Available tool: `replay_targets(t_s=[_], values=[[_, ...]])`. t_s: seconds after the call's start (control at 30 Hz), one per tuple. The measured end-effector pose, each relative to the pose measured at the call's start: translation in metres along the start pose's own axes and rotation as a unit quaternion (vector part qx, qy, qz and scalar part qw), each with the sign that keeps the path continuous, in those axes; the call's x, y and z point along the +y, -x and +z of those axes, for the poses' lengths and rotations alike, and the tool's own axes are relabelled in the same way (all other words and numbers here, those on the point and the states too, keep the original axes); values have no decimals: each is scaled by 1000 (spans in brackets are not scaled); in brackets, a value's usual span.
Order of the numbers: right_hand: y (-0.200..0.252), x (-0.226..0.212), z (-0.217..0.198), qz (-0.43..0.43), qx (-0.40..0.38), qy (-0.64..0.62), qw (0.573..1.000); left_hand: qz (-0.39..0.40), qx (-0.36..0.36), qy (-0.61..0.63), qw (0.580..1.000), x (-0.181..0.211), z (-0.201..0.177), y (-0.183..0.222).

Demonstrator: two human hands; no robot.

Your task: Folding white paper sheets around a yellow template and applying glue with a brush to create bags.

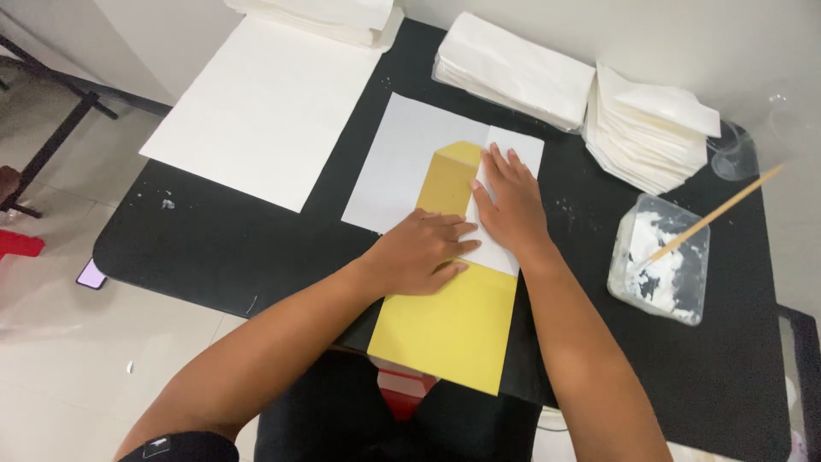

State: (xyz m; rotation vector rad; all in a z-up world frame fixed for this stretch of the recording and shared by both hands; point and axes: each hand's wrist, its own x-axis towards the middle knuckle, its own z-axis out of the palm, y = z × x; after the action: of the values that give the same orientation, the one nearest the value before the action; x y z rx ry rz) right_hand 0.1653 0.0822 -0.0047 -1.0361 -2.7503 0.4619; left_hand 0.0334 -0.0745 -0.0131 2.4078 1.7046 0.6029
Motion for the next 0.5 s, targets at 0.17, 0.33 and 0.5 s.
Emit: replay_targets(t_s=[0.17,0.33,0.5], values=[[-2,3,2,12,-25,13,1000,-27,105,106,988,-27,14,-3],[-3,-2,-3,26,-28,0,999,-237,203,-64,948,-75,-17,-6],[-1,0,-3,19,-32,-2,999,-368,-16,-114,923,-95,-22,-5]])
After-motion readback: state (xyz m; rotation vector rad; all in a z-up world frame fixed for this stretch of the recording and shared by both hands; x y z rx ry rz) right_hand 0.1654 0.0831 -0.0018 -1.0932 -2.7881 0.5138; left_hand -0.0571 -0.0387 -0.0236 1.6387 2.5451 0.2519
